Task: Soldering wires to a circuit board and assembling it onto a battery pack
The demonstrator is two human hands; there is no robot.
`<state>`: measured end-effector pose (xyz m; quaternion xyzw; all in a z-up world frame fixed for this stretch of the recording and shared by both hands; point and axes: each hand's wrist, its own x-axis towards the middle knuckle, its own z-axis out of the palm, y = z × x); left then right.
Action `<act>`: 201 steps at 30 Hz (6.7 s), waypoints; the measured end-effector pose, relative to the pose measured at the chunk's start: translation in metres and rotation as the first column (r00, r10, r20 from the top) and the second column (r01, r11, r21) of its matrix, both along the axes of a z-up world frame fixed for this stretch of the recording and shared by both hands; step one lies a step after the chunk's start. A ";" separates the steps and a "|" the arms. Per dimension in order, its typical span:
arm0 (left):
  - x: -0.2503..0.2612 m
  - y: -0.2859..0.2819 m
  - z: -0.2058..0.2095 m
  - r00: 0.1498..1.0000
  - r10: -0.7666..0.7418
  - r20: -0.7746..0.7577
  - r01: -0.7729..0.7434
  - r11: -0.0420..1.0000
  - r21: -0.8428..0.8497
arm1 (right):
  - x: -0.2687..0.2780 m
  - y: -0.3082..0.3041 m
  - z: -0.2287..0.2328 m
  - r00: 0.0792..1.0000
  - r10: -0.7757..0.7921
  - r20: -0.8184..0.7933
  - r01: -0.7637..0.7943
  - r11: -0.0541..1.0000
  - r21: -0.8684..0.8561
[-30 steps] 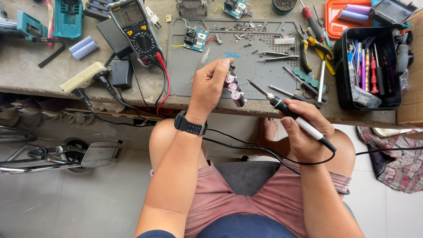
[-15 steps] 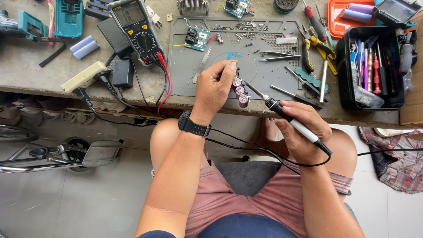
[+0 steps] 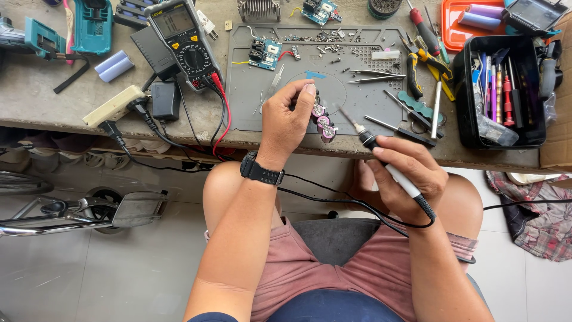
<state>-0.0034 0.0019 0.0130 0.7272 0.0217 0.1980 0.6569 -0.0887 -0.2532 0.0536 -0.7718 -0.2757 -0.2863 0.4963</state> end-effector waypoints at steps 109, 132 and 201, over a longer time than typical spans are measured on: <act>-0.039 0.043 0.042 0.886 -0.266 0.379 0.084 0.898 0.432 | -0.006 0.011 0.012 0.977 -0.169 0.128 0.170 0.985 0.001; -0.035 0.024 0.024 0.824 -0.395 0.405 0.099 0.806 0.584 | 0.002 0.042 -0.004 0.991 -0.130 -0.011 0.130 0.991 -0.004; 0.002 0.033 -0.007 0.999 0.031 -0.008 -0.032 0.968 -0.248 | -0.004 0.010 -0.027 0.982 0.113 -0.152 -0.052 0.933 0.357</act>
